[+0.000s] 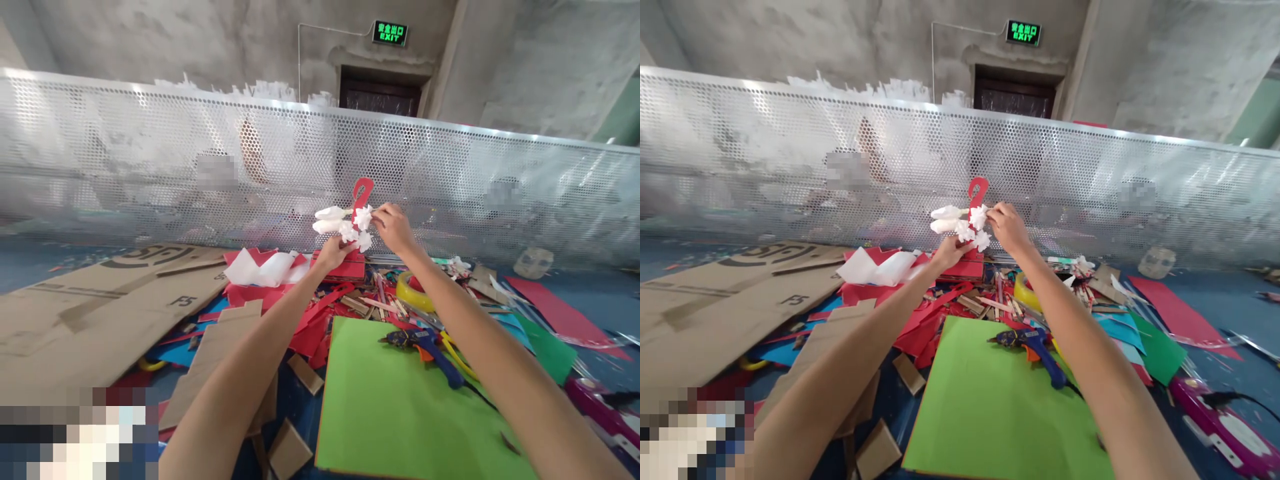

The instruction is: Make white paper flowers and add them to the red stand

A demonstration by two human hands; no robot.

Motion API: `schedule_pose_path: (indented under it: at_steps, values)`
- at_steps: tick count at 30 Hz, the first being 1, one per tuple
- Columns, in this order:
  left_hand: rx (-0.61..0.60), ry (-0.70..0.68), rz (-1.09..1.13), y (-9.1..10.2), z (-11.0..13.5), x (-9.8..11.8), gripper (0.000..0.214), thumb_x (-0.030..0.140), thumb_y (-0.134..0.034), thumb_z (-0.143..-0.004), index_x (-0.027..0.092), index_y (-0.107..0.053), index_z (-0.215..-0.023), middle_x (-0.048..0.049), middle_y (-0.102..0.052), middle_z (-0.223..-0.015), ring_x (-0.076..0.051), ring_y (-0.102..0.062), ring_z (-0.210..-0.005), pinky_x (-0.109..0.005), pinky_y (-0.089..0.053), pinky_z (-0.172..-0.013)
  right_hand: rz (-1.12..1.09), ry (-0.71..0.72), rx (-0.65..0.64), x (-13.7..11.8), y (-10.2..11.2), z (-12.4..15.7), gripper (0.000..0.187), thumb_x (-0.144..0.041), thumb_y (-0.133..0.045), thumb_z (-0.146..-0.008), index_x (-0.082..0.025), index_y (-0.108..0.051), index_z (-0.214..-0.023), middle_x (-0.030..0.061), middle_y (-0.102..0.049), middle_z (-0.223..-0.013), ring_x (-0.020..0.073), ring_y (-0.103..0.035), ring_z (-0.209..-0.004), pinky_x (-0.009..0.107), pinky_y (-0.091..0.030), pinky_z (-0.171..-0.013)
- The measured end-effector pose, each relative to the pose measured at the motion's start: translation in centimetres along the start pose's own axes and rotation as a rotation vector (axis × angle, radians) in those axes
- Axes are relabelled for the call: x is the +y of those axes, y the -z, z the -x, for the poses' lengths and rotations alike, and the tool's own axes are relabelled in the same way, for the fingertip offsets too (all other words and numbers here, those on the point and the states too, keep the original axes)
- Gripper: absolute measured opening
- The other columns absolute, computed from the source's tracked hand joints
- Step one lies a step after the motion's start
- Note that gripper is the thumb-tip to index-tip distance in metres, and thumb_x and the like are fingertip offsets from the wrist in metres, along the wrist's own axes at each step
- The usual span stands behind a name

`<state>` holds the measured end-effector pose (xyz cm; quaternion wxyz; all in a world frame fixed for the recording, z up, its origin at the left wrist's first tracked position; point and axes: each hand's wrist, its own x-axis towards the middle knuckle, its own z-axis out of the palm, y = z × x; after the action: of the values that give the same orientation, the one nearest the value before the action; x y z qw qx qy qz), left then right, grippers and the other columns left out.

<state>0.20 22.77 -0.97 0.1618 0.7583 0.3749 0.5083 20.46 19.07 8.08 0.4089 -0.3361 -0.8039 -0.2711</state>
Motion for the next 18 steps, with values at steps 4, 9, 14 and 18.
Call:
schedule_pose_path:
  at_steps: [4,9,14,18]
  values:
    - [0.0,0.002,0.016,-0.1,-0.1,-0.3,0.034,0.043,-0.065,-0.08,0.013,-0.071,-0.093,-0.0024,-0.066,-0.072,-0.016,-0.058,-0.067,-0.027,-0.047,-0.071,0.005,-0.04,0.006,-0.3,-0.7,0.1,0.023,-0.024,-0.048,-0.095,-0.02,-0.068,-0.106,0.0107,-0.065,-0.103,0.0275,-0.051,-0.1,0.042,-0.043,-0.09]
    - [-0.009,0.031,0.044,0.0,-0.1,-0.3,0.032,0.04,-0.066,-0.08,0.013,-0.071,-0.096,-0.0045,-0.07,-0.08,-0.018,-0.062,-0.072,-0.029,-0.049,-0.075,0.076,-0.014,-0.003,-0.3,0.7,0.0,0.024,-0.023,-0.046,-0.096,-0.021,-0.067,-0.108,0.0102,-0.065,-0.101,0.0287,-0.05,-0.099,0.043,-0.041,-0.089]
    - [-0.022,0.051,0.061,0.1,0.0,-0.1,0.031,0.04,-0.067,-0.08,0.012,-0.071,-0.093,-0.0045,-0.07,-0.078,-0.018,-0.061,-0.071,-0.03,-0.049,-0.073,0.145,0.097,-0.094,1.2,2.7,-0.6,0.026,-0.022,-0.042,-0.098,-0.021,-0.067,-0.105,0.0119,-0.063,-0.102,0.028,-0.048,-0.102,0.041,-0.041,-0.087]
    - [-0.016,0.043,0.052,0.1,0.0,-0.1,0.031,0.04,-0.067,-0.079,0.012,-0.071,-0.091,-0.0038,-0.068,-0.075,-0.017,-0.06,-0.069,-0.029,-0.048,-0.07,0.139,0.102,-0.153,2.6,3.1,-0.9,0.022,-0.018,-0.047,-0.093,-0.02,-0.069,-0.099,0.0108,-0.064,-0.097,0.0262,-0.052,-0.097,0.036,-0.042,-0.081]
